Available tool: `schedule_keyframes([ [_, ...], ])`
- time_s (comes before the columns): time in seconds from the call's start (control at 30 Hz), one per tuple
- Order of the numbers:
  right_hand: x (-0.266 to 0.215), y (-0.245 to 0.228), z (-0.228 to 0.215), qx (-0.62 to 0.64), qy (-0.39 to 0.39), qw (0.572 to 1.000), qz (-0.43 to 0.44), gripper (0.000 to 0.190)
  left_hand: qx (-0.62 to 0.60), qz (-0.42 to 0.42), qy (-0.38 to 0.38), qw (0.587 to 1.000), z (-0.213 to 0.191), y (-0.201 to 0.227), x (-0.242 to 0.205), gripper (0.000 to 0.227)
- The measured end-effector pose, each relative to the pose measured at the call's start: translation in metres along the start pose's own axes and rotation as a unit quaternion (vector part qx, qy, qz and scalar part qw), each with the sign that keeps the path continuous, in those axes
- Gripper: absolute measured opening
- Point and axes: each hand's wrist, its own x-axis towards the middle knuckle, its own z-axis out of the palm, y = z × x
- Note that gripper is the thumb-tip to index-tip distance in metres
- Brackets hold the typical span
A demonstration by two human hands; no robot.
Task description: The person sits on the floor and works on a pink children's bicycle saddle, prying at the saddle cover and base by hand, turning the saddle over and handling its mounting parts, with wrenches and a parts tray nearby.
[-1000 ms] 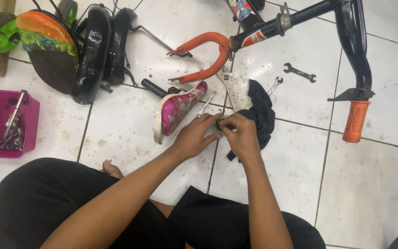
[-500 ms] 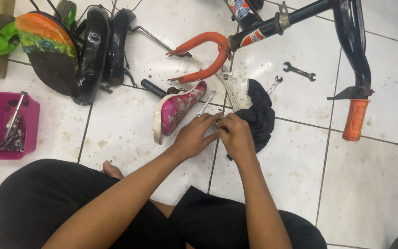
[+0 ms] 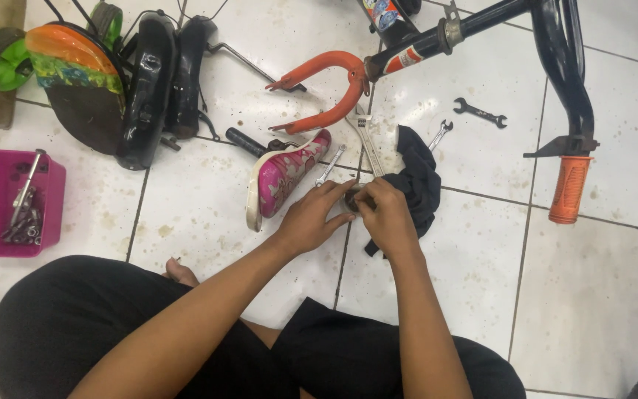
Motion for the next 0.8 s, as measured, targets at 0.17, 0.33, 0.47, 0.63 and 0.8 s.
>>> schedule_keyframes([
  [0.17, 0.0, -0.001, -0.001, 0.023, 0.023, 0.999, 0.004, 0.014, 0.001, 0.003, 0.002, 1.0, 0.0, 0.0, -0.001, 0.057],
  [0.33, -0.002, 0.006, -0.005, 0.027, 0.015, 1.0, 0.003, 0.015, -0.005, 0.0, 0.001, 1.0, -0.003, 0.004, -0.002, 0.058],
  [0.47, -0.002, 0.007, -0.01, 0.023, 0.009, 1.0, -0.001, 0.019, -0.011, -0.002, 0.0, 1.0, -0.003, 0.003, -0.002, 0.062],
  [0.63, -0.002, 0.003, -0.014, 0.031, 0.012, 0.999, 0.016, 0.022, 0.015, -0.014, 0.005, 1.0, -0.006, 0.001, 0.005, 0.066],
  [0.8, -0.001, 0.001, -0.018, 0.05, -0.014, 0.998, 0.046, 0.023, 0.029, 0.046, 0.145, 0.988, -0.026, -0.005, 0.018, 0.052],
])
